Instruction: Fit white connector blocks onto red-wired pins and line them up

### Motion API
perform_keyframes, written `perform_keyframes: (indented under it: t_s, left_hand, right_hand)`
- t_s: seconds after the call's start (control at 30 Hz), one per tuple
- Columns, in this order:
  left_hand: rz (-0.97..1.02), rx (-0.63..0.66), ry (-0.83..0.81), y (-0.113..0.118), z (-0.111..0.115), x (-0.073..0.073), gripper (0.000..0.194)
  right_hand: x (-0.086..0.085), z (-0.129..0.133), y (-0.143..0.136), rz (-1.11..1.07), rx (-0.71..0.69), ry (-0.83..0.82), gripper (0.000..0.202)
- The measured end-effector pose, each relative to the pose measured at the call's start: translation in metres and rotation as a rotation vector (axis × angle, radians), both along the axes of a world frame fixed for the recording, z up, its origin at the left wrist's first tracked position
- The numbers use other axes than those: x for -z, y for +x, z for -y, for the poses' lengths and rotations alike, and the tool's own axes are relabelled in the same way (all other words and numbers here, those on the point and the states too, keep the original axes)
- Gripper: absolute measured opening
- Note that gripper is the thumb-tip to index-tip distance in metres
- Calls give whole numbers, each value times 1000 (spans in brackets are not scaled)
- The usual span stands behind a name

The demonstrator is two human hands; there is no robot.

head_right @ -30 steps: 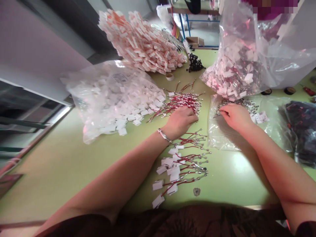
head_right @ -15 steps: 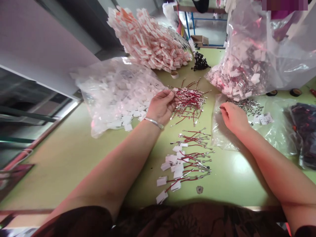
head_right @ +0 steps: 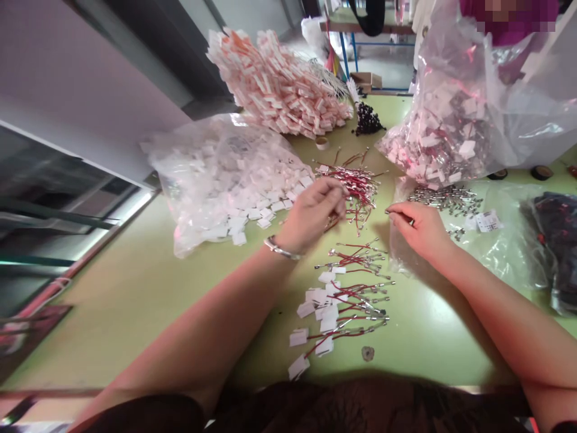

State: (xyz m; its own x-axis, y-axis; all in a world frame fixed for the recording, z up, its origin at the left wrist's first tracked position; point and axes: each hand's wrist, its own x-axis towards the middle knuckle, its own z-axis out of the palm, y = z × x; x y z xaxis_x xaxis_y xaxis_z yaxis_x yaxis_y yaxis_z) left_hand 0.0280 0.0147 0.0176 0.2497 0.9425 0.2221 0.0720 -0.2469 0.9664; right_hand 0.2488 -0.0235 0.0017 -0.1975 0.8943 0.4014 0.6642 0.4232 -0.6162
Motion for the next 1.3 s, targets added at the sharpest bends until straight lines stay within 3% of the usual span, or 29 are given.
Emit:
perform_keyframes:
  t_s: [0.07, 0.17, 0.47, 0.57, 0.67, 0.8, 0.93, 1.0, 1.07, 1.13, 1.3]
  left_hand:
    - [-130, 115, -59, 6, 12, 3, 14]
    - [-255, 192, -1, 17, 24, 11, 16]
    - [-403, 179, 131, 18, 23, 21, 21]
    - [-552, 181, 323, 13, 22, 25, 27]
    - [-748, 254, 575, 8, 22, 26, 30]
    - [-901, 296, 688, 6, 18, 17, 31]
    - [-903, 73, 762, -5, 16, -9, 28]
    - [-916, 54, 754, -15, 24, -18, 28]
    - [-978, 201, 709, -25, 41, -18, 32]
    - [-1071, 357, 643, -32, 62, -8, 35]
    - [-1115, 335, 583, -34, 103, 20, 29]
  right_hand:
    - [-3, 5, -6, -8, -17, -7, 18]
    - [-5, 11, -12, 7, -20, 6, 18]
    - [0, 10, -12, 85, -95, 31, 19]
    - [-5, 10, -11, 115, -140, -32, 19]
    - [-13, 12, -13, 99, -175, -216, 19]
    - [-18, 15, -19, 51, -127, -355, 21]
    - [-11, 12, -21, 144, -93, -239, 20]
    - [-4, 10, -18, 277, -99, -142, 23]
    - [2, 8, -16, 400, -101, -63, 26]
    - [8, 8, -13, 471, -105, -14, 28]
    - [16, 7, -5, 512, -65, 24, 23]
